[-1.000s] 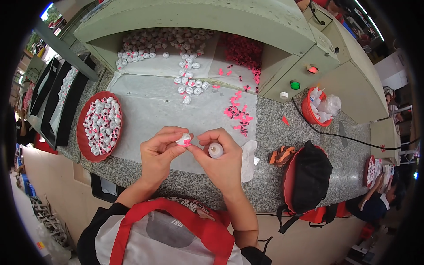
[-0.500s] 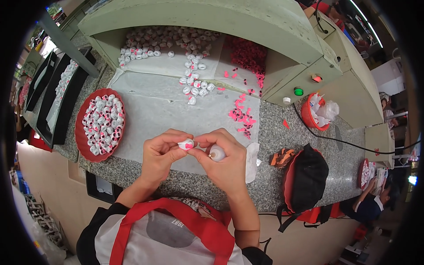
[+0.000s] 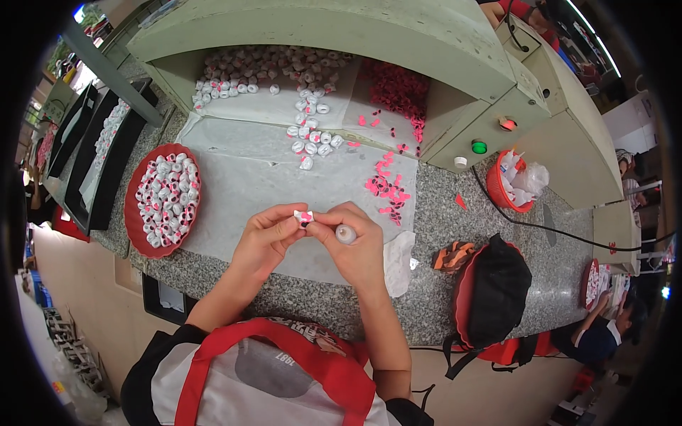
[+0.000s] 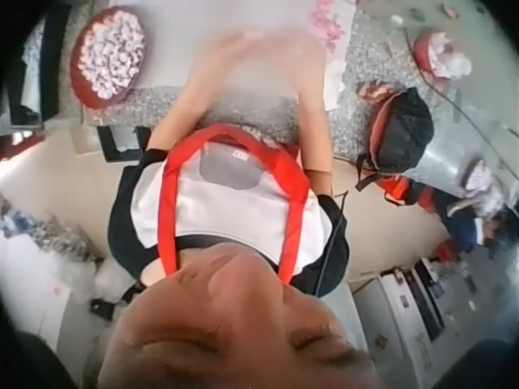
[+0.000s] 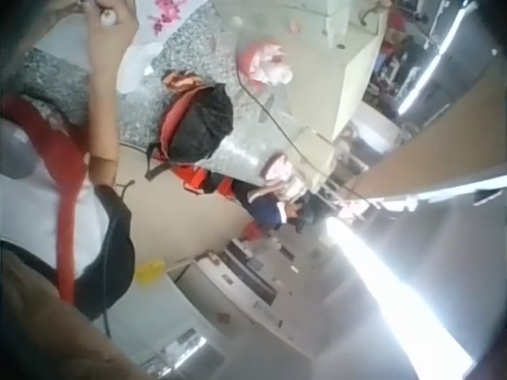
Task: Applying glue to small pink bows and attaching them to white toy cat heads.
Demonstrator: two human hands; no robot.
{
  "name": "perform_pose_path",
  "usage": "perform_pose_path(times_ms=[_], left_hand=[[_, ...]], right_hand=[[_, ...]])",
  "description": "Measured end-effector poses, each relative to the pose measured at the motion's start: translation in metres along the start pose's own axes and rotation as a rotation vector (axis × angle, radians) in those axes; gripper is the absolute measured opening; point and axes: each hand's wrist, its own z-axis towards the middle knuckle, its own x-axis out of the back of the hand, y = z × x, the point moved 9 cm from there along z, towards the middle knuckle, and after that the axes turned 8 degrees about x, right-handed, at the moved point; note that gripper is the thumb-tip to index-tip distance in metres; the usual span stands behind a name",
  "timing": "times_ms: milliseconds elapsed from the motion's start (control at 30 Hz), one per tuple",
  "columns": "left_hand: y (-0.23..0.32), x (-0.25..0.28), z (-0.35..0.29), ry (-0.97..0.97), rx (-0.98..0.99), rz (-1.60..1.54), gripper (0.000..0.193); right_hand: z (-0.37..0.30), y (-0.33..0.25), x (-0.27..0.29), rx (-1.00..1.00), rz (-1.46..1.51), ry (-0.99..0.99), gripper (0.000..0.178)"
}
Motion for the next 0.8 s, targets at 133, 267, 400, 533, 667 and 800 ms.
perform_pose_path(times_ms=[133, 267, 400, 533, 667, 800], left_hand=[[-0.01, -0.006, 0.0, -0.004, 0.106, -0.084, 0.029], [0.016, -0.029, -0.018, -0.088, -0.096, 0.237, 0.022], [0.018, -0.024, -0.027, -0.12, -0.183, 0.353, 0.024], [0.026, -0.021, -0.031, -0.124, -0.187, 0.323, 0.024], [0.033, -0.012, -0.037, -0.118, -0.25, 0.344, 0.022], [0.042, 0.002, -0.039, -0.066, -0.251, 0.3, 0.021]], right_hand=[[-0.006, -0.015, -0.002, 0.124, 0.093, -0.049, 0.023], [-0.008, -0.013, 0.003, 0.153, 0.219, -0.08, 0.027], [-0.011, -0.008, -0.006, 0.054, 0.372, -0.071, 0.023], [-0.012, -0.001, -0.016, -0.029, 0.497, -0.062, 0.023], [-0.009, -0.001, -0.03, -0.042, 0.489, -0.108, 0.026], [-0.007, 0.005, -0.05, -0.076, 0.554, -0.111, 0.02]])
